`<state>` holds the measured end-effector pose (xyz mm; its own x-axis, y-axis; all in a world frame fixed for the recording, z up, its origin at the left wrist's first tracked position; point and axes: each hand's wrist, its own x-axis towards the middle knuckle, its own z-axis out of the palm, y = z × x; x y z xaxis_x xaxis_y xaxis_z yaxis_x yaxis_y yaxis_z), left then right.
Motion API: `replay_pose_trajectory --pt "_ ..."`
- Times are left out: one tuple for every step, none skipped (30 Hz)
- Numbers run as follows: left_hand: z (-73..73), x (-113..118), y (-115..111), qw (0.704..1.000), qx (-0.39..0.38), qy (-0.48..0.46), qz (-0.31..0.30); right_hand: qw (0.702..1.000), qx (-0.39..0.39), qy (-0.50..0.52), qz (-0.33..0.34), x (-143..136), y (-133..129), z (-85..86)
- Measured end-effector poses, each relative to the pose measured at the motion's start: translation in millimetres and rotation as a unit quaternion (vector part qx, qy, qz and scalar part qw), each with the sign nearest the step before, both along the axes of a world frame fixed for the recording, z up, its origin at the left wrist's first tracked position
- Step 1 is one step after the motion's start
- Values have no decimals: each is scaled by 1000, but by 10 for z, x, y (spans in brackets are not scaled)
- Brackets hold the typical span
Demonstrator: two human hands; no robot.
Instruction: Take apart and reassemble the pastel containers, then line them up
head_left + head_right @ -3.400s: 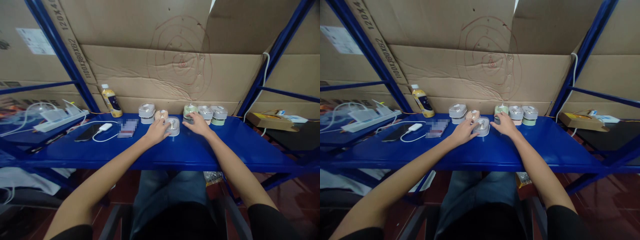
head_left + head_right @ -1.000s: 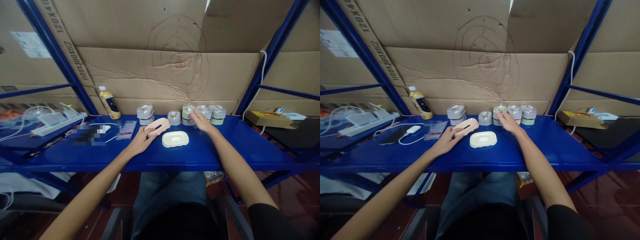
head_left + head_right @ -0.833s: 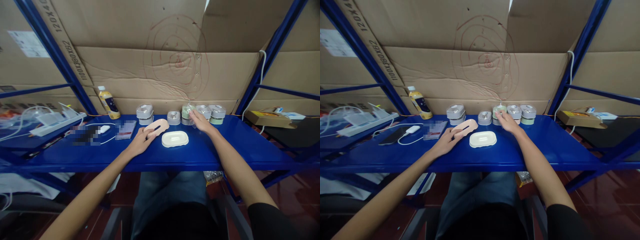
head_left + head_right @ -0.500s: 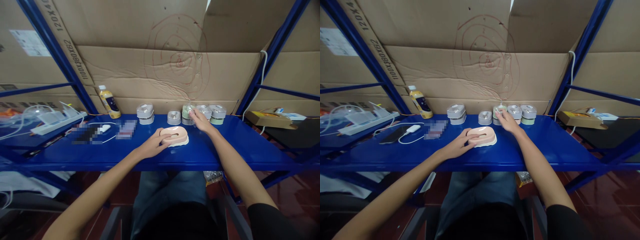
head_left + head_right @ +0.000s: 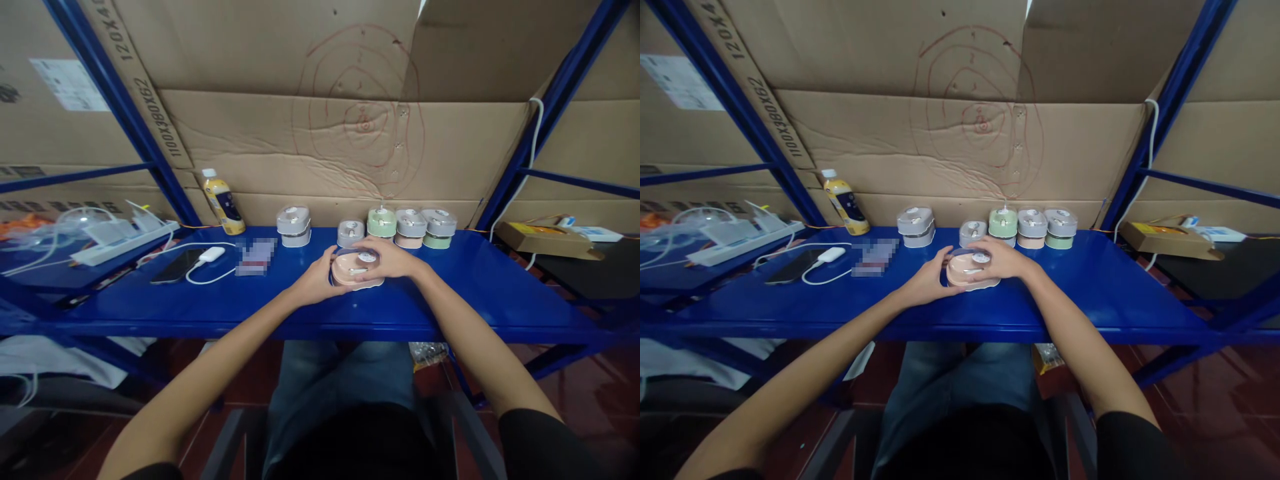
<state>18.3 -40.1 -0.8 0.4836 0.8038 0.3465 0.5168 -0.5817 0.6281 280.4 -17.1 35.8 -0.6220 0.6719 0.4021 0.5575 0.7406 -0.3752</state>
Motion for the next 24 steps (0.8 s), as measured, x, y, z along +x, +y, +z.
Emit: replay_pose_trajectory --pt "3 11 -1 1000 -6 -8 1 1000 -2 -7 8 -20 -7 -7" --pt "6 20 1 1000 -12 -15 0 1000 -3 -11 13 -37 -11 -14" --pt "7 26 5 1000 -17 -20 -1 1000 -4 -14 16 -49 -12 -20" --pt "7 29 10 999 -21 -24 -2 1000 -5 -14 16 -56 -11 -26" --pt "5 30 16 999 -24 -27 -2 1000 -6 -14 15 -59 -8 -31" --pt "2 30 23 999 -26 -30 -1 1000 -6 -12 14 -59 -4 -36" --pt "-3 30 28 999 -27 -34 -1 1000 -5 -10 14 -58 2 -41" --pt "-8 29 32 999 -29 -39 1 1000 -4 -9 14 -55 8 -46" --pt "-14 30 35 998 -30 -46 3 1000 -4 -8 14 -52 14 -50" --pt "-21 31 37 998 -32 -53 5 1000 -4 -7 14 -50 19 -53" --pt "-27 32 39 998 -34 -59 8 1000 -4 -7 13 -49 24 -56" --pt "-31 33 40 997 -37 -65 9 1000 -4 -7 11 -48 27 -57" --pt "-34 34 41 997 -40 -68 10 1000 -5 -7 9 -48 28 -56" --pt "-34 35 41 997 -43 -68 12 1000 -6 -7 8 -47 28 -54" --pt "-31 35 39 997 -46 -67 14 1000 -7 -6 9 -47 27 -50" --pt "-25 35 37 996 -48 -66 18 1000 -9 -4 9 -47 25 -46" --pt "-18 35 33 996 -50 -65 21 1000 -10 -2 11 -46 23 -42" --pt "-11 35 29 996 -52 -67 22 1000 -11 0 13 -45 22 -38" --pt "-4 34 24 996 -53 -71 21 1000 -12 1 15 -44 22 -36" --pt "2 34 19 995 -54 -76 19 1000 -11 2 15 -44 23 -35" --pt "5 33 15 995 -57 -81 16 1000 -9 2 15 -44 25 -35" --pt "7 33 11 994 -61 -88 13 1000 -7 1 14 -44 28 -36" --pt "7 32 9 993 -68 -94 12 1000 -5 -1 13 -45 31 -38" --pt "6 31 8 992 -75 -100 9 1000 -4 -2 11 -46 33 -39"
